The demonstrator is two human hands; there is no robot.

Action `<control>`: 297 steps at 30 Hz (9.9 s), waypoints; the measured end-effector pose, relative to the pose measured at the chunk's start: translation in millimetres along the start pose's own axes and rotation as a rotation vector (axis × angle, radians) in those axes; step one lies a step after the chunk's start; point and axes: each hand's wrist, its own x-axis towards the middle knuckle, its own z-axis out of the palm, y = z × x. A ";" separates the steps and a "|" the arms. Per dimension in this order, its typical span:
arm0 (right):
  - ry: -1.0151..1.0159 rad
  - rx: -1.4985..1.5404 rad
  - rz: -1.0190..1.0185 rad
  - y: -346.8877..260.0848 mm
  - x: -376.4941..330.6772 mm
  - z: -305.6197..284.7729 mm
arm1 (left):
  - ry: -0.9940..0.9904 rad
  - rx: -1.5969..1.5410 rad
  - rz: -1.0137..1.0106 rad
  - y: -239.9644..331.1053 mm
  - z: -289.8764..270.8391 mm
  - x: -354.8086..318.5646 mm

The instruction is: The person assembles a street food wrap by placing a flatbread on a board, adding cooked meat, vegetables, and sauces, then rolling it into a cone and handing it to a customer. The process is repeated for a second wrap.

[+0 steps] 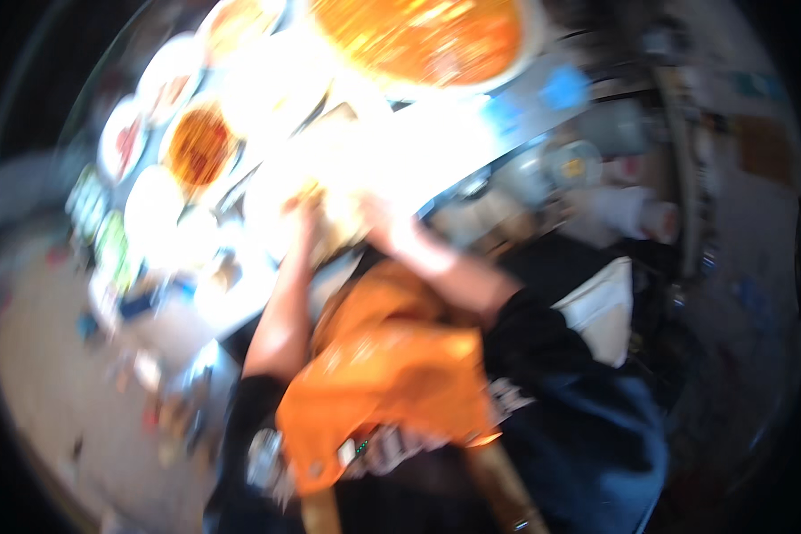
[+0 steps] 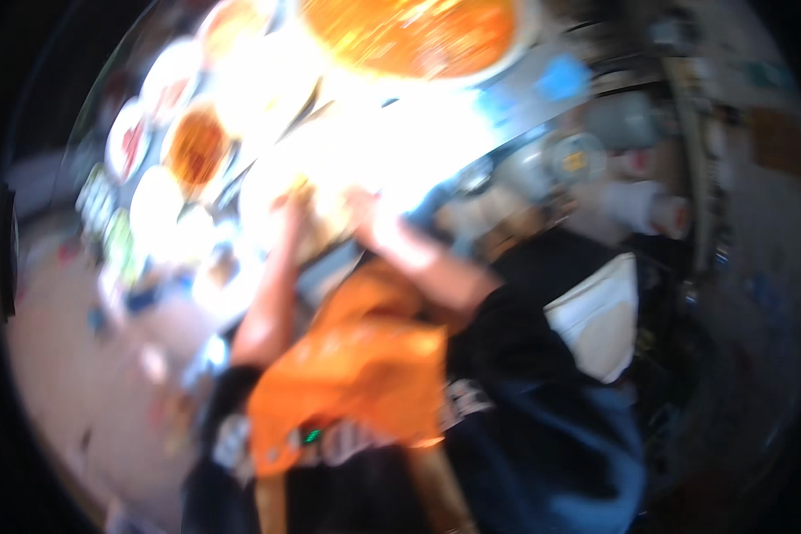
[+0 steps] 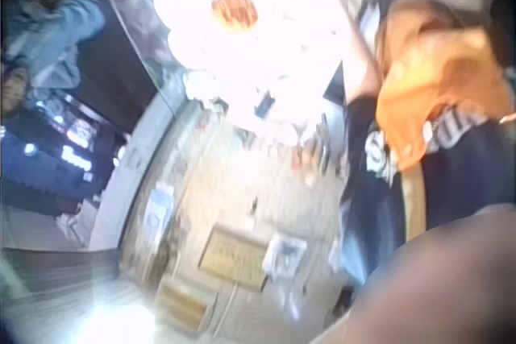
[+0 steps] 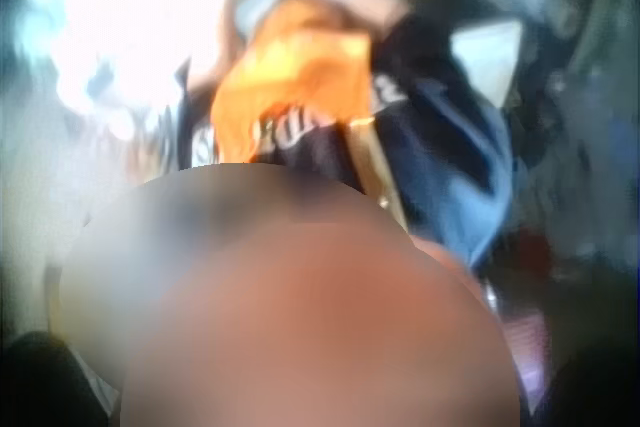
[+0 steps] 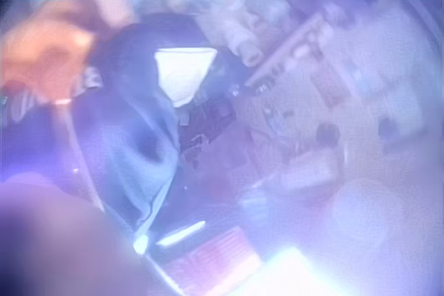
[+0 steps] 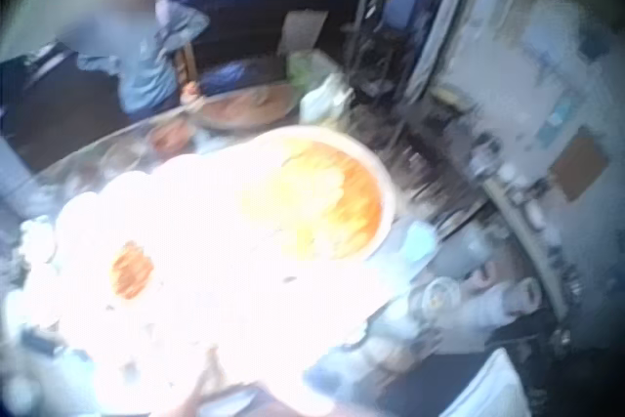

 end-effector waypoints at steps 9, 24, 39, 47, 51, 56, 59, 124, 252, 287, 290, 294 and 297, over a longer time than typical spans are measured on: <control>0.071 -1.992 -0.896 -8.6 -47.8 2.5 | 0.045 -0.351 -0.116 23.1 -5.1 -9.3; 0.096 -2.090 -0.875 8.8 -50.9 -2.4 | 0.179 -0.125 -0.126 59.9 1.9 -61.9; -0.034 -2.100 -0.855 -9.2 -71.6 19.9 | 0.204 0.177 -0.060 40.6 -4.0 -61.4; 0.064 -2.012 -0.859 -37.2 -73.2 40.5 | 0.242 -0.067 -0.044 59.1 -0.5 -64.5; -0.053 -1.999 -0.654 -50.6 -63.1 54.9 | 0.295 -0.391 0.059 57.8 -0.7 -53.6; -0.101 -1.745 -0.627 -104.2 -51.4 61.4 | 0.372 -0.266 0.139 37.9 -32.4 -52.3; 0.018 -1.741 -0.623 -173.8 -51.6 63.2 | 0.411 -0.429 0.044 32.0 -41.8 -63.7; 1.228 -2.356 -0.453 -480.5 25.6 138.9 | 0.601 -0.571 -0.202 -22.9 -109.6 -188.1; -0.078 -2.529 -0.635 -133.2 21.1 250.3 | 0.590 -0.821 -0.259 6.8 -78.6 -237.5; -0.198 -2.531 -0.493 -99.9 -84.3 180.0 | -0.588 -0.072 -0.021 102.6 -71.4 -17.9; -0.196 -2.532 -0.532 -91.2 -87.1 182.8 | -0.348 0.247 0.188 103.1 -63.7 -20.2; -0.083 -2.385 -0.452 -98.6 -114.6 177.3 | -0.167 0.137 0.109 104.7 -62.6 -28.1; 0.005 -2.375 -0.414 -107.5 -117.0 167.3 | -0.202 -0.133 0.016 108.6 -68.4 -33.9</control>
